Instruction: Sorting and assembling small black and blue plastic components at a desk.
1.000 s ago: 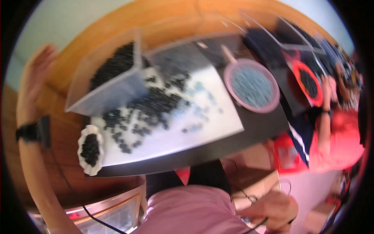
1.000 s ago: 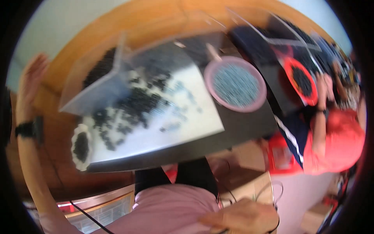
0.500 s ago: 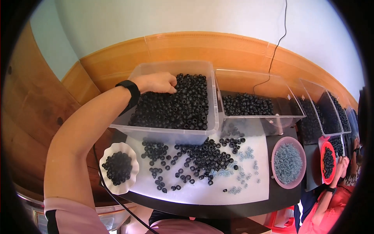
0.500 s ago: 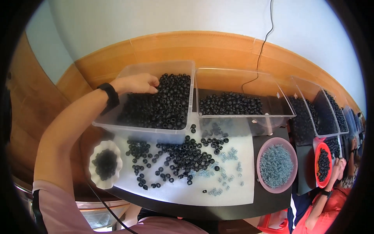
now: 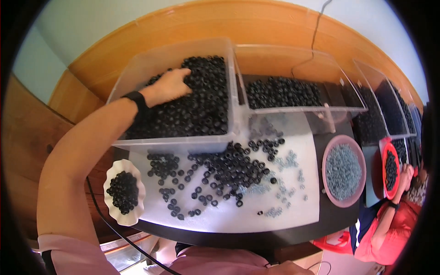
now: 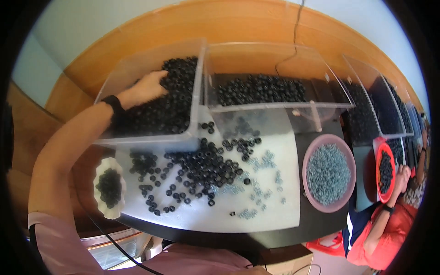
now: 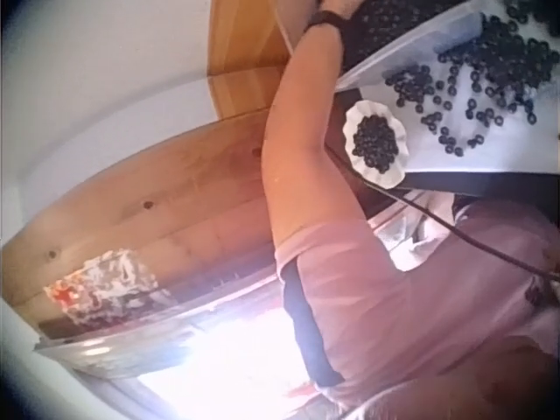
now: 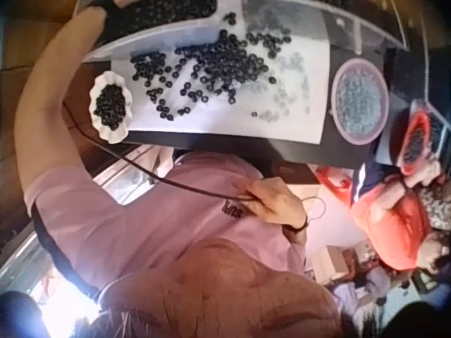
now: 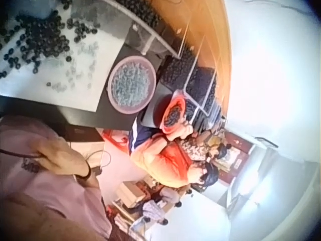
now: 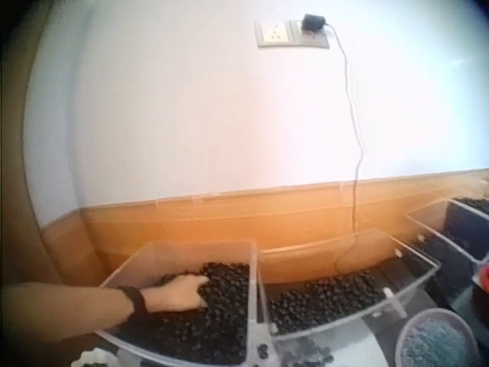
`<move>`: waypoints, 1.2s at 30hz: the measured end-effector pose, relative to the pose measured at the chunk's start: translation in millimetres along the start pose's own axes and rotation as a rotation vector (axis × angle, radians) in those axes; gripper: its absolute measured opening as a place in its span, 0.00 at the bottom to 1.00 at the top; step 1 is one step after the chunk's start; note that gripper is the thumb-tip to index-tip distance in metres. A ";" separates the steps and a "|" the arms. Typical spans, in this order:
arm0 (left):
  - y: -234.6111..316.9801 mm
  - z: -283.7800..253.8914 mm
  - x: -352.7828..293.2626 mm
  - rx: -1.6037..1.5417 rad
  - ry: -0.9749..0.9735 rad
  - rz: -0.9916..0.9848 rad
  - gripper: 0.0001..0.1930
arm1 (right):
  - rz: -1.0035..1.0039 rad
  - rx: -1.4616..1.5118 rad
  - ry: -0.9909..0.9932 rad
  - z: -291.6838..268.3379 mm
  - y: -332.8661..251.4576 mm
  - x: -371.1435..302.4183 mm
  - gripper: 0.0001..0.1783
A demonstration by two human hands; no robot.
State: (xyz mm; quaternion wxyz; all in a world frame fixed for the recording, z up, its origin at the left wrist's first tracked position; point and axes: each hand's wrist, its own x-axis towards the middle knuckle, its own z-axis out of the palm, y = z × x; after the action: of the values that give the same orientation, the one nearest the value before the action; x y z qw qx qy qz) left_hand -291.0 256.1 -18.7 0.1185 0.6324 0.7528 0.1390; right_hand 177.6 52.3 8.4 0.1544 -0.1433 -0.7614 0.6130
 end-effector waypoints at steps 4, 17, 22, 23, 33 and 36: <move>26.3 -33.7 -12.0 -0.264 -0.062 -0.262 0.25 | 0.029 0.018 -0.024 -0.6 -1.1 -8.8 0.20; 49.6 -83.4 -42.2 -0.433 -0.119 -0.209 0.08 | -0.015 -0.009 -0.040 8.3 -2.2 -25.1 0.22; 59.6 -91.9 -53.3 -0.352 -0.244 -0.199 0.09 | 0.063 -0.022 -0.069 13.5 -9.1 -32.8 0.24; 62.6 -98.2 -57.6 -0.414 -0.208 -0.176 0.10 | 0.059 -0.027 -0.073 16.1 -10.3 -35.9 0.24; 185.1 -90.2 -144.7 -0.554 -0.324 -0.051 0.09 | 0.039 -0.034 0.022 17.2 -5.0 -52.1 0.21; 207.0 -55.1 -169.4 -0.531 -0.384 0.142 0.07 | 0.007 -0.062 0.033 18.1 -7.5 -54.9 0.19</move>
State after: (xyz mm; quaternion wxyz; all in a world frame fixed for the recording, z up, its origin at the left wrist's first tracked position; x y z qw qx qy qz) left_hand -91.1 119.4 107.5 0.4089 0.6448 0.6084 0.2166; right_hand 219.9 12.3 8.8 0.1606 -0.1609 -0.7770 0.5870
